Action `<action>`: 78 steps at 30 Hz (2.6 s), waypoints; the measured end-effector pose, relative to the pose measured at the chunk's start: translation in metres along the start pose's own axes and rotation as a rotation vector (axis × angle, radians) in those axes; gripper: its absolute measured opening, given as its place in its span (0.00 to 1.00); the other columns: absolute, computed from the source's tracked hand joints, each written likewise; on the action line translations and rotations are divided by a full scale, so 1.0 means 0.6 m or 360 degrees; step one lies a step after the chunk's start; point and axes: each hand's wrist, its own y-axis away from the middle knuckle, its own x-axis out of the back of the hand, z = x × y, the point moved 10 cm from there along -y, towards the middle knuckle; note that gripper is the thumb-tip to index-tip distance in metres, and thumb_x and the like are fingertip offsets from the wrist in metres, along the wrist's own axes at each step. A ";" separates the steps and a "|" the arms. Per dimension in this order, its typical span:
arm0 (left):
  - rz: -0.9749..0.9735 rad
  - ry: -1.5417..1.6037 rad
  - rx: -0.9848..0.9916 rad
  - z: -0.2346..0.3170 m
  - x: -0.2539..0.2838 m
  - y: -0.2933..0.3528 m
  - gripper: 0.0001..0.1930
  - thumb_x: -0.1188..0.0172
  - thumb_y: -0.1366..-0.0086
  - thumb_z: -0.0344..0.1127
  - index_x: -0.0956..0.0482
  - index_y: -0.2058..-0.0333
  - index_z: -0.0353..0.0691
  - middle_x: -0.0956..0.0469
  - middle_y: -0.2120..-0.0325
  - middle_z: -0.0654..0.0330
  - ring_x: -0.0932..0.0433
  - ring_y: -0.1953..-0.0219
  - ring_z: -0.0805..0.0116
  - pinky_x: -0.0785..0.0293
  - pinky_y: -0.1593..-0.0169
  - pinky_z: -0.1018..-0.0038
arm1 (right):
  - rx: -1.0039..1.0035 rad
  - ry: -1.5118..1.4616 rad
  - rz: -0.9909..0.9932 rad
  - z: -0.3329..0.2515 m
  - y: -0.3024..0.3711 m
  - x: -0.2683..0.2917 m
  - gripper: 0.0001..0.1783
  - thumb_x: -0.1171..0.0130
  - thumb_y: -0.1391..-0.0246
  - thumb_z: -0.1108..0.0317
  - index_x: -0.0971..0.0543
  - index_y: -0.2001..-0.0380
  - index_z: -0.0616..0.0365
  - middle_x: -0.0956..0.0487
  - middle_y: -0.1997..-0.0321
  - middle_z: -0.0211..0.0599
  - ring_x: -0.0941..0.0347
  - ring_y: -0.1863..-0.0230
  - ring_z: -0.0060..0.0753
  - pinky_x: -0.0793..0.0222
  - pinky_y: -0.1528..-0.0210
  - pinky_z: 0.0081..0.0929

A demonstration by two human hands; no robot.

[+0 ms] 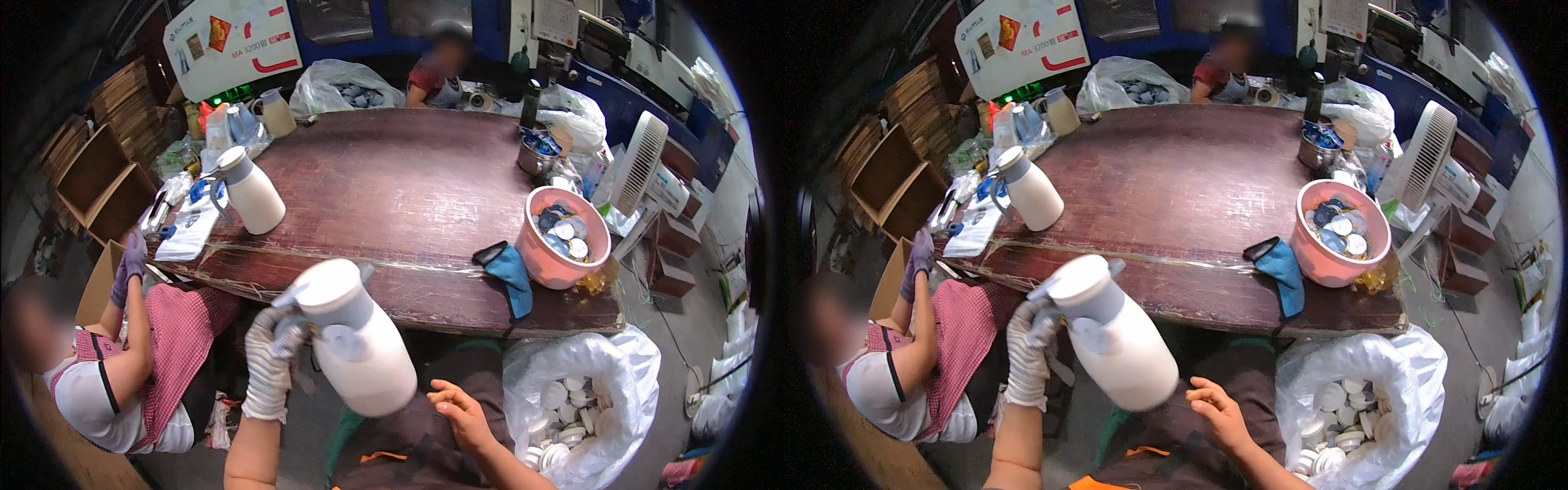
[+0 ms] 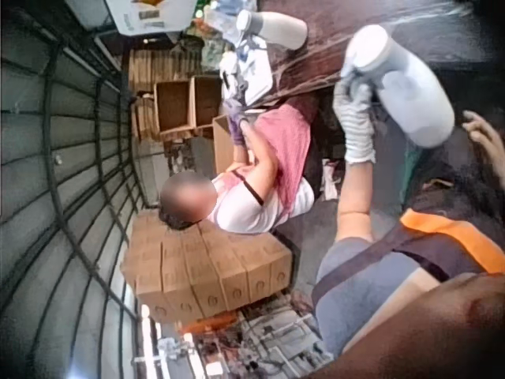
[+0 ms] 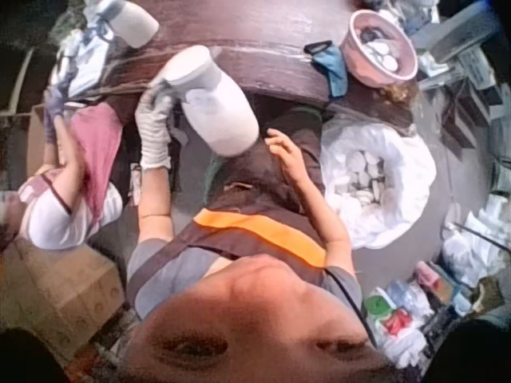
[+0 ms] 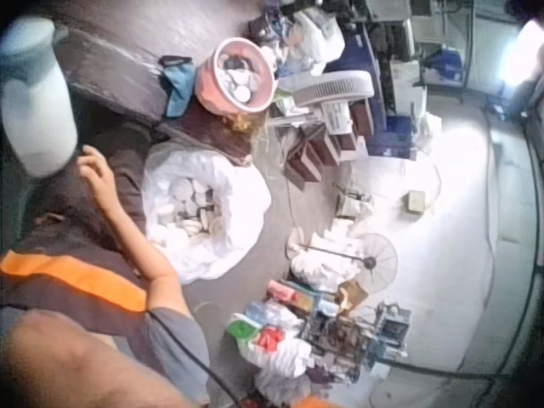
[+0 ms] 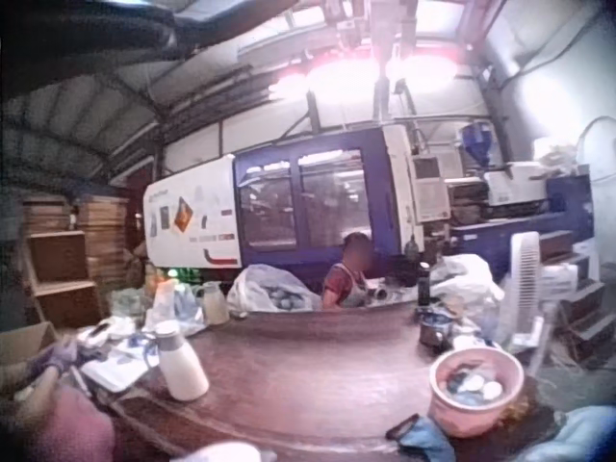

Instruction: The person assembles white kettles by inserting a blue filter and securing a white lid onto each unit. They handle the kettles one at a time, placing completed units on the table. A coworker is visible in the background performing a similar task.

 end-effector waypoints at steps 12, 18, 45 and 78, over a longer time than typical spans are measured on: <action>0.0973 -0.0700 -0.0880 0.006 0.205 -0.173 0.20 0.34 0.41 0.36 0.27 0.53 0.33 0.23 0.61 0.58 0.25 0.62 0.71 0.27 0.54 0.73 | -0.0331 0.0069 0.0144 0.052 0.017 0.019 0.10 0.42 0.45 0.73 0.21 0.60 0.64 0.27 0.44 0.38 0.31 0.49 0.24 0.39 0.44 0.21; 0.0848 -0.0270 -0.0652 -0.060 0.218 -0.255 0.31 0.32 0.43 0.32 0.35 0.43 0.38 0.25 0.57 0.60 0.27 0.60 0.71 0.29 0.56 0.76 | -0.0349 0.0057 0.0283 0.072 0.017 0.034 0.18 0.43 0.46 0.74 0.27 0.50 0.61 0.28 0.45 0.38 0.27 0.50 0.29 0.34 0.48 0.22; 0.0284 -0.2501 -0.0509 -0.259 0.123 -0.364 0.24 0.46 0.42 0.36 0.30 0.45 0.44 0.24 0.57 0.51 0.26 0.52 0.53 0.31 0.48 0.57 | -0.0543 -0.0124 0.0926 0.131 0.012 0.237 0.12 0.50 0.41 0.70 0.28 0.55 0.60 0.19 0.69 0.39 0.24 0.78 0.26 0.30 0.79 0.19; -0.0125 -0.2217 -0.0798 -0.284 -0.061 -0.276 0.21 0.45 0.42 0.42 0.26 0.50 0.43 0.28 0.47 0.51 0.34 0.41 0.53 0.44 0.36 0.56 | 0.0078 0.0574 0.0275 -0.144 -0.229 0.107 0.10 0.46 0.42 0.69 0.24 0.59 0.63 0.20 0.67 0.38 0.27 0.76 0.22 0.34 0.75 0.19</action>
